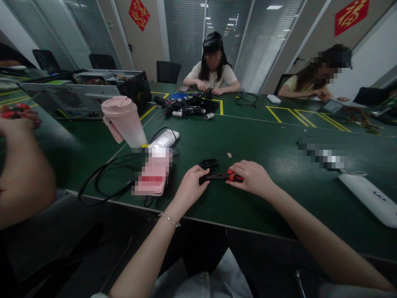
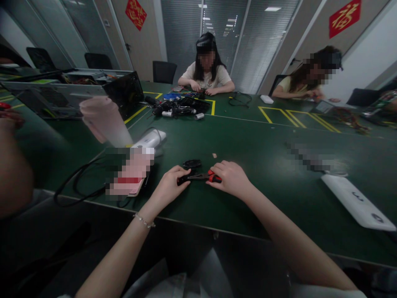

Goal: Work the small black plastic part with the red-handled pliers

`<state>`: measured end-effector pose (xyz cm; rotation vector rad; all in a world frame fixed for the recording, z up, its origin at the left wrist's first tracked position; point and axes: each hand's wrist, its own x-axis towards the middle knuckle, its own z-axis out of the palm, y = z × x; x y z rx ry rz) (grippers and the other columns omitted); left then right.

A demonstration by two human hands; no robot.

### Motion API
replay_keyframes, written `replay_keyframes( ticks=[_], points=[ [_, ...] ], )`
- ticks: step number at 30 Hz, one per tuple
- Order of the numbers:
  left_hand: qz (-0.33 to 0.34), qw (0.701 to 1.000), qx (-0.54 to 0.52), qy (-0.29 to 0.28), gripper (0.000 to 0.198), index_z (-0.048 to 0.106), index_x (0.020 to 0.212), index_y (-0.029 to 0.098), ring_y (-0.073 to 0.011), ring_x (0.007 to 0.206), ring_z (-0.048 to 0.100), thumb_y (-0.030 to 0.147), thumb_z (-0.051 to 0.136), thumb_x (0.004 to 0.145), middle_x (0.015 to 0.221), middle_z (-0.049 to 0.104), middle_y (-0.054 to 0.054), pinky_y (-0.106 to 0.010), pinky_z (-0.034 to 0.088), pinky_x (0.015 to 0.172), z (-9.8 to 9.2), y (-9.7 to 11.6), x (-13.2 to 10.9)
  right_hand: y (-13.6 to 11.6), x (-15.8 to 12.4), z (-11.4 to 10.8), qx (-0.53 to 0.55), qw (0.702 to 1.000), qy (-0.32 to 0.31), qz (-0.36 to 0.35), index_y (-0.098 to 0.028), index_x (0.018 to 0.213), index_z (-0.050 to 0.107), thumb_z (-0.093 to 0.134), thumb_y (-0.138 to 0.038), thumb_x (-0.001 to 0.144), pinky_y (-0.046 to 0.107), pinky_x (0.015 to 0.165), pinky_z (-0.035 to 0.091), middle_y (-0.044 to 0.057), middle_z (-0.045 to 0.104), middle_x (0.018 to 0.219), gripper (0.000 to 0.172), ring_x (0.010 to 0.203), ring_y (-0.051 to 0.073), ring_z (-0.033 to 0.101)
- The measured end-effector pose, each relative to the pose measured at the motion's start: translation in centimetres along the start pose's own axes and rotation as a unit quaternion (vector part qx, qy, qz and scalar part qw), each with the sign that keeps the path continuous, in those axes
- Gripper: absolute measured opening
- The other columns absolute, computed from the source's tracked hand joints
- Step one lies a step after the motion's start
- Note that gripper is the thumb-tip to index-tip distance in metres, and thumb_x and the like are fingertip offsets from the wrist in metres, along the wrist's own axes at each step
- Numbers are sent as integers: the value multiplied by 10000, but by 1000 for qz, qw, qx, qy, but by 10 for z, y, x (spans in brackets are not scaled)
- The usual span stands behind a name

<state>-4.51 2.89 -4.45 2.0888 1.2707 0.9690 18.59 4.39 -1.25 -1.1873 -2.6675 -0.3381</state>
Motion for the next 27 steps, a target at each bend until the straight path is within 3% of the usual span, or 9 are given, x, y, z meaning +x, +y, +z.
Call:
replay_keyframes(
  ticks=[27],
  points=[
    [-12, 1000, -10, -8, 369, 605, 1083, 194, -150, 856, 561, 93, 612, 728, 949, 575, -26, -312, 475, 824, -2, 2, 1, 4, -1, 0, -4, 1000, -8, -11, -152, 957, 619, 456, -506, 805, 297, 623, 390, 94, 645, 906, 419, 786, 190, 537]
  ],
)
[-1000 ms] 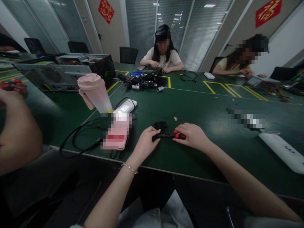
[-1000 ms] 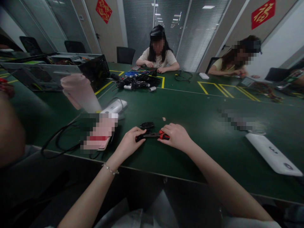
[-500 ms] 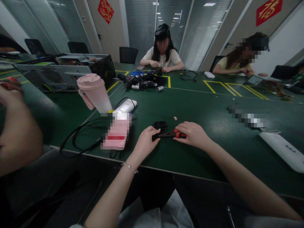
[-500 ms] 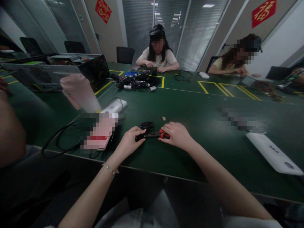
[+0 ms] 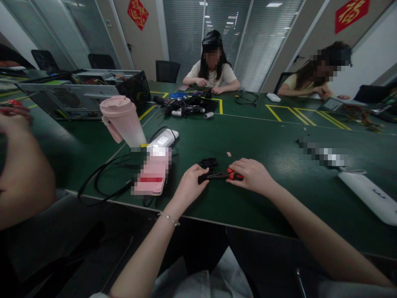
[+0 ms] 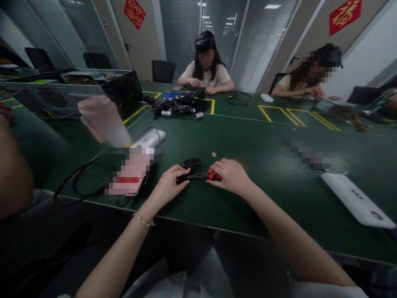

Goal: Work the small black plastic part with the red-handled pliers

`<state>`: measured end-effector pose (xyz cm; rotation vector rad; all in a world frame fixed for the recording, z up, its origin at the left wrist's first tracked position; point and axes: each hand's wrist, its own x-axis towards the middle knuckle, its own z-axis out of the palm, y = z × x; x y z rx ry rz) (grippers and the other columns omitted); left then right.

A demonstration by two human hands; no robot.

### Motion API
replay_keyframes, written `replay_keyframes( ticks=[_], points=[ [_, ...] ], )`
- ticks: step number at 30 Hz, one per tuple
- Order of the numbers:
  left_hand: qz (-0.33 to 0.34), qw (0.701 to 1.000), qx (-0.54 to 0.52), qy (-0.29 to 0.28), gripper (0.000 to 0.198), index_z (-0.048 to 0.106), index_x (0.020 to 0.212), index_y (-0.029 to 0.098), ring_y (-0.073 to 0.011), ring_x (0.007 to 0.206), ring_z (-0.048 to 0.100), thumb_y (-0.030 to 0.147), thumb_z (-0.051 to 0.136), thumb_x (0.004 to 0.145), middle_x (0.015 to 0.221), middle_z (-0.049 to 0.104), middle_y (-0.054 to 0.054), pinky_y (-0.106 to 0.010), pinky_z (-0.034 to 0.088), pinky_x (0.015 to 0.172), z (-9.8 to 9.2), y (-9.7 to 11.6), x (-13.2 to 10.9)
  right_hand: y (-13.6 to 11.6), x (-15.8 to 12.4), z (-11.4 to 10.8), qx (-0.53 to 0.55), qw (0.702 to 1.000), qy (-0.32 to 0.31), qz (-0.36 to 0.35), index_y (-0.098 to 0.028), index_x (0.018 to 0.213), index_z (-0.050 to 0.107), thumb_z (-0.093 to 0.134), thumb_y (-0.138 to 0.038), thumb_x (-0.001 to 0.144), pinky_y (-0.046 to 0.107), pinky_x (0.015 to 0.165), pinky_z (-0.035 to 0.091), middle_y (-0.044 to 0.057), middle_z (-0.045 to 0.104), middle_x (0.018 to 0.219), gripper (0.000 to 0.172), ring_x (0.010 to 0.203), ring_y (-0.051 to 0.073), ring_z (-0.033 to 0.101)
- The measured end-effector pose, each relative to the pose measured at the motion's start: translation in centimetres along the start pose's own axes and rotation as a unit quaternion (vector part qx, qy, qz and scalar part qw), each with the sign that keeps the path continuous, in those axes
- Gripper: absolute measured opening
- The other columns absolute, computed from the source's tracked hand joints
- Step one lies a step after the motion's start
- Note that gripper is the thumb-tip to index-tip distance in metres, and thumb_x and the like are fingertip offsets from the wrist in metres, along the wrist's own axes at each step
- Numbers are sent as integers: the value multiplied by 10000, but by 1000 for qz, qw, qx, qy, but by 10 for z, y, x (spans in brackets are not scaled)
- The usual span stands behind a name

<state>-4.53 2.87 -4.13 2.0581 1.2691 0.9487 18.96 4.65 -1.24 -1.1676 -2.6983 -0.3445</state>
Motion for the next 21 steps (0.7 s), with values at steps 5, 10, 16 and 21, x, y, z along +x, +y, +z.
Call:
replay_keyframes(
  ticks=[5, 10, 16, 21],
  points=[
    [-3, 1000, -1, -1, 368, 602, 1090, 181, -150, 859, 560, 97, 610, 732, 946, 578, -30, -307, 474, 825, 0, 0, 0, -2, 0, 0, 3, 1000, 3, 7, -149, 955, 620, 469, -501, 801, 295, 629, 393, 95, 645, 910, 413, 790, 186, 542],
    [-6, 1000, 3, -2, 363, 605, 1086, 181, -155, 862, 561, 101, 609, 732, 940, 577, -35, -319, 471, 828, 0, 1, 0, 0, 0, -1, -12, 1000, 6, -5, -146, 960, 619, 470, -500, 799, 301, 643, 394, 93, 645, 911, 416, 795, 194, 541],
    [-8, 1000, 11, -10, 359, 610, 1078, 179, -161, 867, 562, 97, 607, 728, 927, 576, -37, -319, 471, 819, -2, 4, 1, 0, 1, -2, 11, 1000, -1, 6, -152, 937, 618, 455, -505, 807, 293, 642, 415, 88, 649, 906, 410, 785, 183, 556],
    [-10, 1000, 11, -12, 308, 633, 1032, 191, -162, 860, 562, 115, 607, 735, 937, 576, -35, -321, 473, 816, -2, 4, 1, 4, 0, -11, -3, 999, 30, 29, -160, 940, 614, 454, -496, 811, 304, 636, 430, 95, 650, 931, 394, 812, 198, 564]
  ],
)
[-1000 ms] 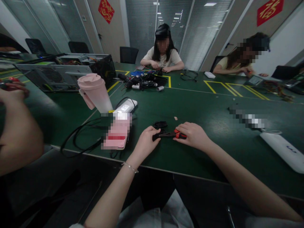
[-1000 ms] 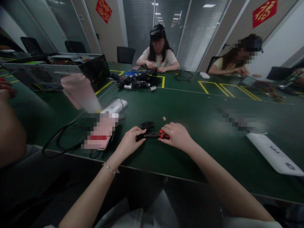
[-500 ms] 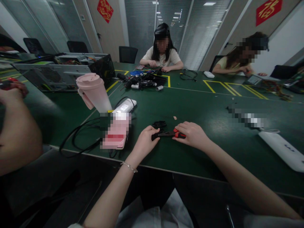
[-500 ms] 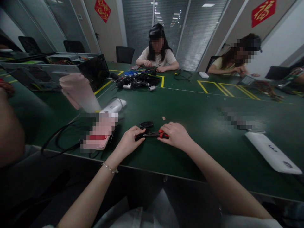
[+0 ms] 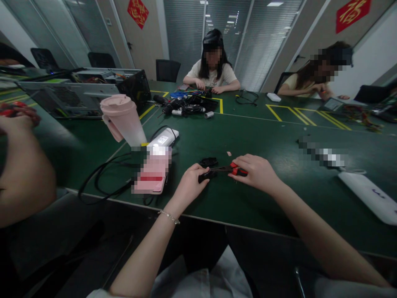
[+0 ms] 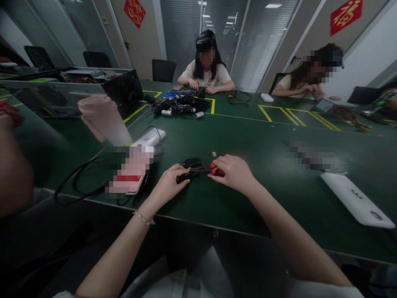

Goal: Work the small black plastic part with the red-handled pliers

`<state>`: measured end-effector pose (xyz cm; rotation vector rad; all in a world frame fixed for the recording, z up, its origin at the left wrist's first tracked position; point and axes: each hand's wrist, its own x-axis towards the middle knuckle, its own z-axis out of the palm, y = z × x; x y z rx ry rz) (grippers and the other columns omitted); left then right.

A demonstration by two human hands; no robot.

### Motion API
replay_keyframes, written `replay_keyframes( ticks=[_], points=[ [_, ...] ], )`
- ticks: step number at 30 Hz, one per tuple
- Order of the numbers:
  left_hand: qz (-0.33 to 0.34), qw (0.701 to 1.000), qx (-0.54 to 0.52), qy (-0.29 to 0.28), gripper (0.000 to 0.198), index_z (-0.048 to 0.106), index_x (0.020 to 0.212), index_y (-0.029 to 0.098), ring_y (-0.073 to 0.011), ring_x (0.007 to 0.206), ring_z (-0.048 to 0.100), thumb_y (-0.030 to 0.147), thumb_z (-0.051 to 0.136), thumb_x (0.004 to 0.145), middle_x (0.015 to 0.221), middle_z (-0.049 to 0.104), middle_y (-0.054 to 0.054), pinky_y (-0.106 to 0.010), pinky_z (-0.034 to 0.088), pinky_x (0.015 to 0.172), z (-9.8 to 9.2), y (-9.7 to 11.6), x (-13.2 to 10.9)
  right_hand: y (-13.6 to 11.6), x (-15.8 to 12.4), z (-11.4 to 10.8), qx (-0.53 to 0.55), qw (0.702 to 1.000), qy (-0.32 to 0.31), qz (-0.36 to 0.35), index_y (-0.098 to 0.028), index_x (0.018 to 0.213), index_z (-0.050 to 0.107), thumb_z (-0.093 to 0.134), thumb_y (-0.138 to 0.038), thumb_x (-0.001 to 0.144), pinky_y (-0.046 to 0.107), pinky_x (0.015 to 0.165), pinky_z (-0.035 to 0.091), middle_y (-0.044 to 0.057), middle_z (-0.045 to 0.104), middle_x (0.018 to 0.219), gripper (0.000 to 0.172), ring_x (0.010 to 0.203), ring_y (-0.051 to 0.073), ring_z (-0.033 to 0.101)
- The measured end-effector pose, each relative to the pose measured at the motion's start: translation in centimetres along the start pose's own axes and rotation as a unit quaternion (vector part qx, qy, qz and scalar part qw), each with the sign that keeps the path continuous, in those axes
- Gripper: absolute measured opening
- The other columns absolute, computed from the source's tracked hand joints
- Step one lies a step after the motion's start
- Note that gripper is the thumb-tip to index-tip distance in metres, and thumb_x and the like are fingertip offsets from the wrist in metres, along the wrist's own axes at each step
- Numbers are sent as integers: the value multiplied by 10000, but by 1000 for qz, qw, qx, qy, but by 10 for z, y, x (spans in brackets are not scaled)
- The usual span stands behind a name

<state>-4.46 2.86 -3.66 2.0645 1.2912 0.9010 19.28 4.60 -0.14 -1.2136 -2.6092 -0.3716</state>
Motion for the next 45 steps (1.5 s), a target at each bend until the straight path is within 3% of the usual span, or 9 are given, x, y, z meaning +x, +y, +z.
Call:
replay_keyframes(
  ticks=[9, 15, 24, 36, 41, 45],
  points=[
    [18, 1000, 2, 20, 326, 597, 1083, 199, -163, 915, 556, 136, 586, 763, 976, 571, -35, -327, 457, 862, 4, -5, -3, 8, -4, 0, 47, 999, 4, 12, -183, 918, 609, 481, -494, 795, 294, 636, 452, 74, 650, 921, 358, 817, 185, 579],
    [27, 999, 31, 34, 363, 563, 1117, 191, -189, 987, 538, 181, 616, 758, 1052, 558, -62, -353, 442, 890, 6, -6, -6, 15, -6, 7, 101, 994, -24, 41, -211, 931, 607, 497, -505, 777, 301, 665, 469, 48, 650, 943, 350, 855, 182, 590],
    [47, 995, 64, 58, 374, 556, 1109, 187, -206, 1006, 522, 180, 636, 743, 1071, 571, -73, -390, 424, 911, 9, -7, -7, 22, -6, 8, 100, 992, -60, 42, -213, 942, 607, 483, -504, 777, 314, 684, 469, 53, 644, 950, 357, 874, 190, 583],
    [54, 994, 58, 68, 368, 544, 1113, 184, -203, 1032, 506, 179, 621, 753, 1092, 510, -78, -394, 423, 927, 12, -10, -8, 44, -6, 5, 77, 992, -31, 94, -211, 952, 591, 469, -536, 773, 340, 692, 474, 65, 621, 983, 390, 872, 206, 572],
    [69, 987, 114, 90, 367, 523, 1131, 196, -218, 1040, 479, 191, 600, 772, 1123, 493, -81, -421, 436, 895, 9, -2, -13, 58, -7, 1, 91, 989, -24, 114, -223, 933, 588, 479, -554, 756, 360, 683, 478, 58, 627, 954, 391, 826, 214, 586],
    [81, 978, 154, 118, 350, 493, 1162, 196, -222, 1105, 428, 220, 545, 817, 1164, 482, -88, -396, 421, 903, -3, 15, -32, 65, -12, 2, 92, 987, -4, 129, -234, 929, 591, 505, -557, 737, 363, 670, 479, 59, 635, 945, 385, 814, 222, 589]
  ],
)
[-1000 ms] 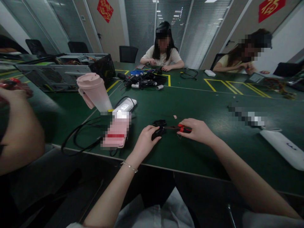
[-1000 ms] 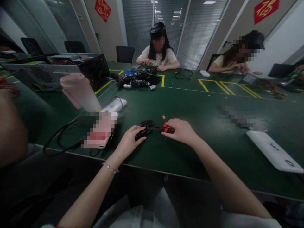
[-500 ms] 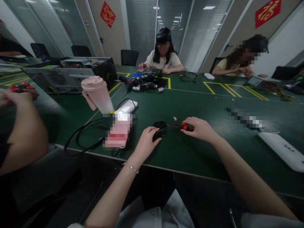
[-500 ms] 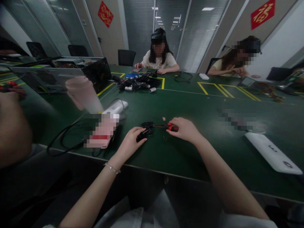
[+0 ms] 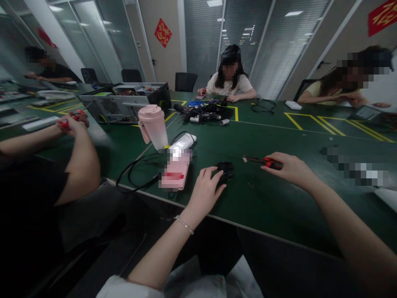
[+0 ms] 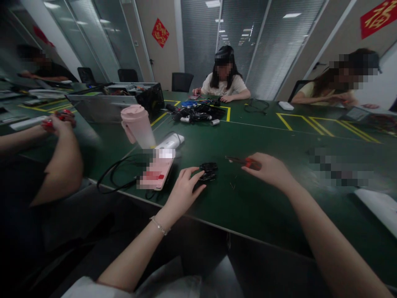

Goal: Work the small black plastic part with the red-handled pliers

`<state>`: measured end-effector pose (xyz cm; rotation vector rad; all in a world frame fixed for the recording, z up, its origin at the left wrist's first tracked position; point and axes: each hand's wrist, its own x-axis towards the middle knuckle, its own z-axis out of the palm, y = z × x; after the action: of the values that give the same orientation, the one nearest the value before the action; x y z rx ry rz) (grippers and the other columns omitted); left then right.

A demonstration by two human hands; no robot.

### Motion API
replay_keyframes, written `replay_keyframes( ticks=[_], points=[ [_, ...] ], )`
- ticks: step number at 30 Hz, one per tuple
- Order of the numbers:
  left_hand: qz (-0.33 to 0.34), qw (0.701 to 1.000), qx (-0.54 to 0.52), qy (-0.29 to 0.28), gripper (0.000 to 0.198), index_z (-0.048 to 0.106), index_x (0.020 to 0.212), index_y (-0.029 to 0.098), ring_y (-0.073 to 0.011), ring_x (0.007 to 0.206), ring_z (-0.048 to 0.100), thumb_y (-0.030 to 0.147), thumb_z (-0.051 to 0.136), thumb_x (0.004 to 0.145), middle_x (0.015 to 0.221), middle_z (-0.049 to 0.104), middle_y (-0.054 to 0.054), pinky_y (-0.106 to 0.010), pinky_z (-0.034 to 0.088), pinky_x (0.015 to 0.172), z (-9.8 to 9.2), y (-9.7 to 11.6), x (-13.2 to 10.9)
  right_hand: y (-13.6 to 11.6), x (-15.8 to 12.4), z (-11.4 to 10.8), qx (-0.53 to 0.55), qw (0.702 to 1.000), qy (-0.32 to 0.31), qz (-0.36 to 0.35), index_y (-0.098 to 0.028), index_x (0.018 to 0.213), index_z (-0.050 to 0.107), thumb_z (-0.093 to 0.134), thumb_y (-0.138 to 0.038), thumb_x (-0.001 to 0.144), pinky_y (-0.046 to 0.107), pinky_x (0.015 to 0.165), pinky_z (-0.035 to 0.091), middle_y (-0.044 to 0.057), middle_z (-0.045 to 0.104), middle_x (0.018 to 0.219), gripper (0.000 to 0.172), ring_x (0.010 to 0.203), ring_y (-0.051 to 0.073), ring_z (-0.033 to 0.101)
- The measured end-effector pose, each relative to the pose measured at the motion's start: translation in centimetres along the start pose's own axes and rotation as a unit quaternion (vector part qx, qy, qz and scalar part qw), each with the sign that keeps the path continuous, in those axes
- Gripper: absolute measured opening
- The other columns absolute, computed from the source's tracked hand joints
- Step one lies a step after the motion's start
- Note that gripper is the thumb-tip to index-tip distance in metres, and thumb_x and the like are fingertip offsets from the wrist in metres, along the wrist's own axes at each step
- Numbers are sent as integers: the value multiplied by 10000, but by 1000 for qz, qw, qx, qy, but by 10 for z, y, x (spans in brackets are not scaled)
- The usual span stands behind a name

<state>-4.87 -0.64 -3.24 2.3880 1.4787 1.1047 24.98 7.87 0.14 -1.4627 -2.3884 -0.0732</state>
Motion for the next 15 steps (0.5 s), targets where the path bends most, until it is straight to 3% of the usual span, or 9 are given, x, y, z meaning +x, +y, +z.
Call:
replay_keyframes(
  ticks=[4, 8, 11, 15],
  points=[
    [11, 998, 41, 51, 228, 547, 1065, 203, -204, 1045, 455, 237, 495, 845, 1088, 520, -75, -370, 391, 915, -36, 4, -28, 3, -5, 6, 15, 1000, 15, 21, -222, 924, 593, 506, -540, 743, 350, 651, 474, 69, 638, 942, 376, 806, 220, 590],
    [-114, 964, 189, 151, 257, 582, 1036, 187, -279, 1059, 428, 295, 525, 810, 1112, 488, -121, -450, 340, 925, -70, -16, -51, 3, -6, 12, 25, 999, 19, 19, -223, 938, 587, 495, -549, 747, 362, 666, 475, 67, 631, 929, 389, 803, 222, 591],
    [-154, 942, 255, 155, 340, 590, 1065, 194, -323, 1097, 392, 378, 540, 783, 1206, 423, -144, -500, 303, 932, -82, -32, -57, 2, -5, 14, 27, 999, 14, 14, -219, 934, 588, 506, -539, 744, 365, 688, 475, 68, 629, 940, 382, 820, 223, 589],
    [-157, 943, 267, 123, 375, 585, 1084, 226, -341, 1131, 357, 426, 547, 769, 1273, 368, -135, -492, 332, 898, -82, -38, -56, 0, -5, 13, 29, 999, 16, 11, -217, 948, 583, 512, -527, 744, 369, 697, 476, 70, 624, 953, 379, 829, 223, 585]
  ],
)
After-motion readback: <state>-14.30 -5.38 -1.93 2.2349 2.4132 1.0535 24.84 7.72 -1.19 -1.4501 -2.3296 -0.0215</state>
